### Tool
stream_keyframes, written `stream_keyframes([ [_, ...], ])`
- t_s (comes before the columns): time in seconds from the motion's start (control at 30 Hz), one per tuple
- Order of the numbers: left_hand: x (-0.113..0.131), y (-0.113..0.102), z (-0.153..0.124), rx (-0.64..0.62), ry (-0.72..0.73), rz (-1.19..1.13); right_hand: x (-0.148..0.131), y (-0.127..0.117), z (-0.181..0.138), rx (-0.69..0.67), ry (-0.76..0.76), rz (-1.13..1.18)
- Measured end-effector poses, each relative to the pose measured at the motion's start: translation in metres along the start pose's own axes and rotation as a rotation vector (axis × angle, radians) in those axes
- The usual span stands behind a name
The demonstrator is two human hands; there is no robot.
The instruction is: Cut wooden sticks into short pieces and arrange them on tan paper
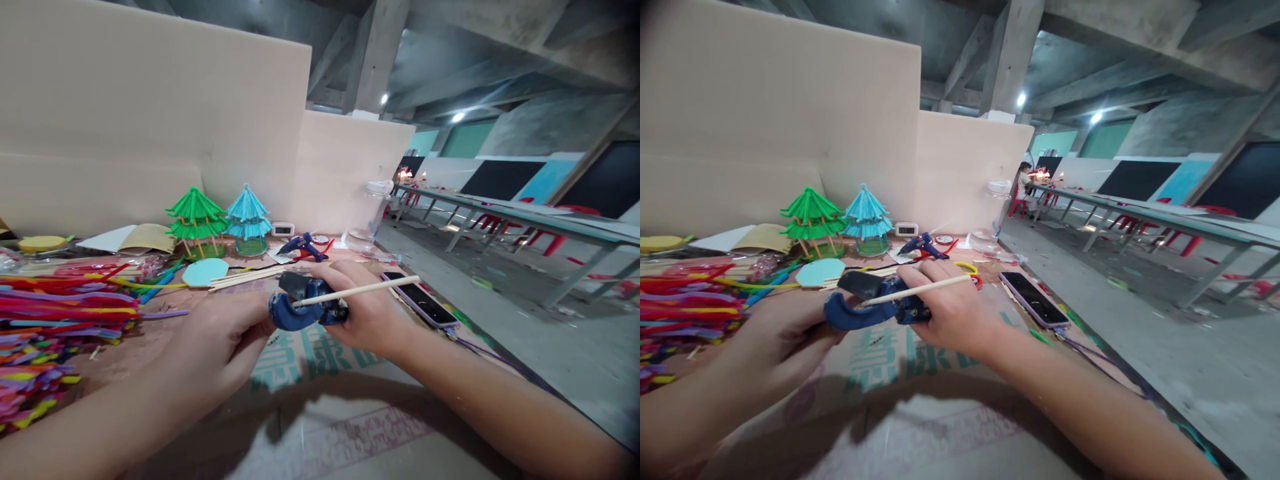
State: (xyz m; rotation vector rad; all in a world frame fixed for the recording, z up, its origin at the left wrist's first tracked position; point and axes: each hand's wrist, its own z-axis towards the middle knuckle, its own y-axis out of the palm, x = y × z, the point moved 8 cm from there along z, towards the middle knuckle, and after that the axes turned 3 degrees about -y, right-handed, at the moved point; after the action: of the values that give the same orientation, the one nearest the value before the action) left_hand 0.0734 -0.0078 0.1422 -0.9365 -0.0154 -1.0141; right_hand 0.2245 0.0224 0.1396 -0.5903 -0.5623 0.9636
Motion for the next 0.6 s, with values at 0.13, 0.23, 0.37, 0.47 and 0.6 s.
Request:
stream_keyframes([
  [0.13,0.003,0.0,-0.002,0.009,0.049,0.03,-0.002,-0.002,-0.001,0.035,-0.02,-0.002],
  [0.23,0.008,0.001,-0.004,0.024,0.123,0.069,-0.004,-0.003,-0.002,0.041,-0.048,-0.004],
  [0.37,0.013,0.0,-0.006,0.031,0.171,0.08,-0.006,-0.007,-0.003,0.068,-0.088,-0.056],
  [0.47,0.014,0.003,-0.005,0.001,0.178,0.077,-0.006,-0.008,-0.003,0.066,-0.111,-0.068],
  [0.6,0.013,0.005,-0.003,0.037,0.185,0.096,-0.004,-0.005,-0.003,0.019,-0.11,-0.046],
])
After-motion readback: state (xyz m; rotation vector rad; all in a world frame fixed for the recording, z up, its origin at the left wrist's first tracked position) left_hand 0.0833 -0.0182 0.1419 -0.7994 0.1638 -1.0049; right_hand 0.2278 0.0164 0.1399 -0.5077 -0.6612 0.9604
